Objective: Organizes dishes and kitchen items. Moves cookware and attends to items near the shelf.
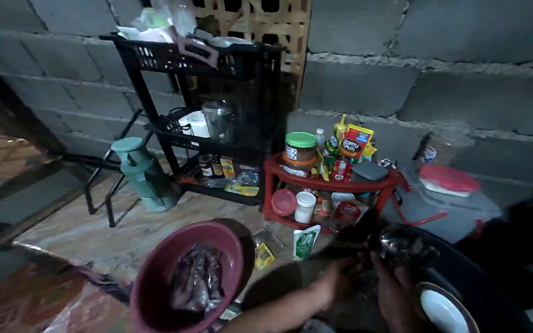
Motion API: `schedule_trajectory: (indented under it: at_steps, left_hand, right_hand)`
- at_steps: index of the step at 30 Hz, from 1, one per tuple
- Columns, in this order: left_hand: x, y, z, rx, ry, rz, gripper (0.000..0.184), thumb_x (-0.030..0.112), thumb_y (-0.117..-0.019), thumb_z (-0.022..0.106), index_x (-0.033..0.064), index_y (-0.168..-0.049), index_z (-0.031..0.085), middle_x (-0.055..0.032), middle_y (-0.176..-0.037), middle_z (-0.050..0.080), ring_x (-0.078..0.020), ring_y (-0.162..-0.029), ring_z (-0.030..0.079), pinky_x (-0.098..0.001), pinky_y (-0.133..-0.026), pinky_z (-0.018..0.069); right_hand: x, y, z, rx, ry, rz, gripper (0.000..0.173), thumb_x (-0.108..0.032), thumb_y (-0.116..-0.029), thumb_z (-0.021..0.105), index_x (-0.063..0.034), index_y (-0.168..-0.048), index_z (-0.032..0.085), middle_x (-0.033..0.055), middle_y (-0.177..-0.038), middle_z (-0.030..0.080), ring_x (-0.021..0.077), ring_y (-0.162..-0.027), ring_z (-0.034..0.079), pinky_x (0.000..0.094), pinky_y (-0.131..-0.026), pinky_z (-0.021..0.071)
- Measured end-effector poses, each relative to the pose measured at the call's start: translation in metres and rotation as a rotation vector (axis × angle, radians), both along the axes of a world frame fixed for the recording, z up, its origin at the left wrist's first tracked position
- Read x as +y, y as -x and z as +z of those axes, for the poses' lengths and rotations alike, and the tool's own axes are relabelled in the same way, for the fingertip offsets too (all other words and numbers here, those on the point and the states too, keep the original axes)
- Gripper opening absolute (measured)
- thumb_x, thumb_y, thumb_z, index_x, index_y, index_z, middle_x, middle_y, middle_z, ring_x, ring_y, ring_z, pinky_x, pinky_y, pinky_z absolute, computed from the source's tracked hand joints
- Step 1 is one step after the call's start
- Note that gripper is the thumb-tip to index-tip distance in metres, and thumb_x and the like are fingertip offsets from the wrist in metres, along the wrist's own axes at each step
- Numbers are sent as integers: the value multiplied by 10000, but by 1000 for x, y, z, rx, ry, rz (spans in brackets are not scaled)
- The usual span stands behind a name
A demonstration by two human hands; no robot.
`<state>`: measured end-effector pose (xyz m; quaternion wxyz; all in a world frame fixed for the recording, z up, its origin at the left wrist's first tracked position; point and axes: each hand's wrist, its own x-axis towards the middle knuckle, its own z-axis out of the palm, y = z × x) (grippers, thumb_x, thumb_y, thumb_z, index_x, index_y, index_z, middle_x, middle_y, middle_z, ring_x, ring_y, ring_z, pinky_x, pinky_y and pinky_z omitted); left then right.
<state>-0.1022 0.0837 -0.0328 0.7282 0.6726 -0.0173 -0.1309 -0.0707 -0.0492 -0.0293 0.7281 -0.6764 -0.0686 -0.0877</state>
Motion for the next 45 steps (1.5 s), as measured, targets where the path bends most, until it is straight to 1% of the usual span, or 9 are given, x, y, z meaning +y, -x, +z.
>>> schedule_trajectory:
  at_steps: [4,8,13,17,27,31,33,37,45]
  left_hand:
    - [58,15,-7,-69,86,38,357,296,-1097,455,47,-1328,567,-19,-912,624,-60,-687,568,-240,-620,502]
    - [117,39,1,-146,143,137,537,271,-1050,561,-33,-1467,410,-131,-1296,615,-135,-1140,627,-331,-1008,526]
    - [156,56,-1,204,683,338,252,269,-1064,530,87,-1215,615,-43,-988,714,-131,-892,696,-318,-787,590]
    - [172,66,-18,264,965,361,359,407,-1070,466,122,-1208,636,-63,-1044,719,-168,-968,700,-365,-840,594]
    - [207,57,-12,230,958,777,290,281,-1054,535,51,-1192,646,-107,-978,719,-181,-858,708,-342,-745,598]
    - [222,58,-12,168,897,878,285,234,-1086,476,18,-996,639,-79,-787,672,-143,-684,674,-292,-633,594]
    - [220,62,-9,178,749,896,272,201,-1070,531,26,-873,598,-49,-664,597,-137,-586,617,-299,-600,583]
    - [202,76,7,123,413,760,246,83,-947,703,-5,-1149,593,-53,-838,689,-115,-707,668,-287,-679,594]
    - [207,64,4,-27,430,988,55,21,-951,637,0,-1001,625,-32,-706,660,-99,-627,643,-279,-647,585]
  right_hand:
    - [53,5,11,-103,248,67,472,-140,-998,601,94,-1386,469,131,-1205,649,80,-1061,659,249,-942,563]
    - [97,13,37,-69,589,368,440,-153,-1000,616,97,-1354,532,191,-1221,661,180,-1100,661,349,-985,550]
    - [170,28,59,-16,1211,820,406,-110,-1009,579,82,-1367,565,266,-1391,579,353,-1327,551,485,-1144,422]
    - [212,41,56,42,1340,815,635,-128,-988,632,112,-1508,358,304,-1533,421,407,-1439,423,510,-1193,355]
    - [228,34,42,-328,1295,908,658,-317,-999,640,-12,-1543,428,243,-1685,183,368,-1500,355,455,-1200,369]
    - [223,16,35,-560,924,840,429,-364,-1016,600,-104,-1349,677,168,-1540,498,320,-1368,522,506,-1132,426]
    - [224,7,42,-406,784,800,488,-383,-1045,559,-61,-1410,603,154,-1530,504,249,-1391,510,430,-1158,428]
    - [238,4,49,-95,613,834,596,-342,-1054,545,15,-1518,431,216,-1455,552,236,-1311,577,397,-1114,471]
    - [233,11,17,-163,262,990,773,-216,-917,755,80,-1520,374,213,-1387,597,178,-1181,655,344,-1026,545]
